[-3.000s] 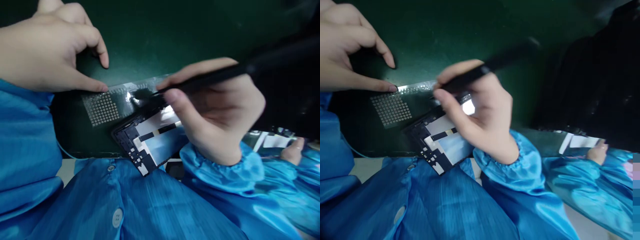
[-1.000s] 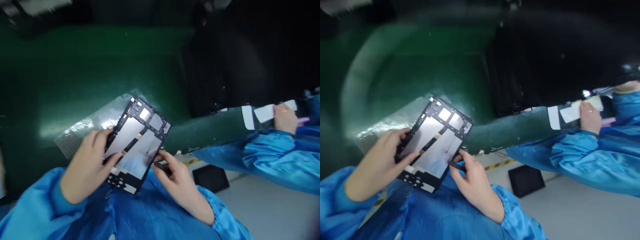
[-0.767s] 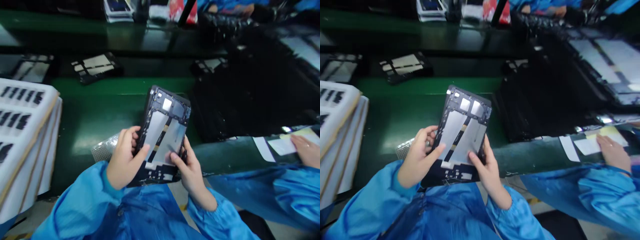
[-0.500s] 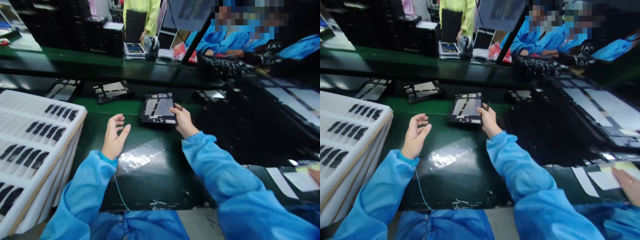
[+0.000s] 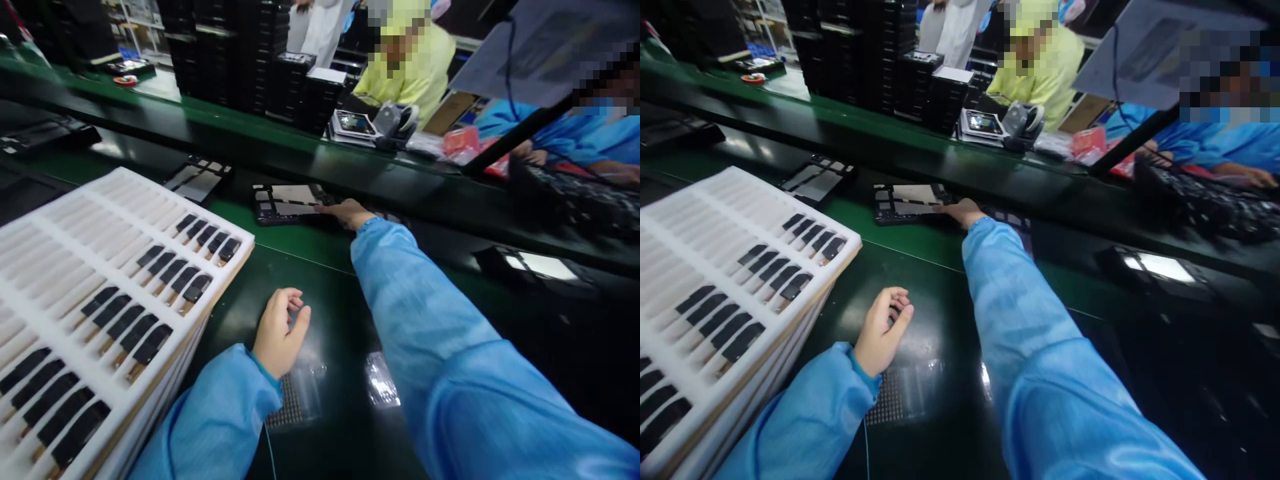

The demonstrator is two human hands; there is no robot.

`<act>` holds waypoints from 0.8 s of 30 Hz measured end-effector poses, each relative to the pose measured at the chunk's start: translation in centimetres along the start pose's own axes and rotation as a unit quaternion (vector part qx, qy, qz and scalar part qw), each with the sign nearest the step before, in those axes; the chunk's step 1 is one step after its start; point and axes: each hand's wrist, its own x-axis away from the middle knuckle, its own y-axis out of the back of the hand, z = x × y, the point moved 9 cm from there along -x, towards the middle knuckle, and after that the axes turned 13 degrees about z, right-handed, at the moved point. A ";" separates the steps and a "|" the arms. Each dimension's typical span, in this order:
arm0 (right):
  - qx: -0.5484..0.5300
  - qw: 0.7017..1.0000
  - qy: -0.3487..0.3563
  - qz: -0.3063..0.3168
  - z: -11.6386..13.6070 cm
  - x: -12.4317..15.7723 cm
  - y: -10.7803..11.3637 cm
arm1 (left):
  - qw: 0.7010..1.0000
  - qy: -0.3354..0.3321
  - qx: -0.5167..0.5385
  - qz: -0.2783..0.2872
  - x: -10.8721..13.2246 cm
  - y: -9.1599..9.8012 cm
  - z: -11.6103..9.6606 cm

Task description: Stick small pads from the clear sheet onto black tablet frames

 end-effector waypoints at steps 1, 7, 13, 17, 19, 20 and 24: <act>-0.033 0.999 -0.012 0.017 0.6 -0.1 -0.9 | 1.000 0.010 0.014 0.002 -0.1 0.1 0.2; -0.198 0.970 0.006 0.139 -0.4 9.2 -5.4 | 0.985 0.075 0.156 -0.028 -3.1 0.3 0.5; -0.287 0.924 0.086 0.236 -10.8 31.1 -6.4 | 0.970 0.104 0.211 -0.063 -4.6 -0.8 -0.2; -0.306 0.947 0.076 0.066 -19.6 40.3 -1.9 | 0.977 0.125 0.164 0.050 0.8 -2.9 -0.7; -0.328 0.944 0.027 -0.027 -23.4 42.7 -0.6 | 0.967 0.141 0.138 0.163 4.5 -5.3 -1.0; -0.347 0.936 0.016 -0.061 -24.7 43.5 -0.4 | 0.956 0.147 0.123 0.223 6.3 -6.8 -1.2; -0.407 0.904 0.084 -0.100 -25.2 44.0 -0.8 | 0.912 0.135 0.037 0.387 11.5 -11.3 -2.3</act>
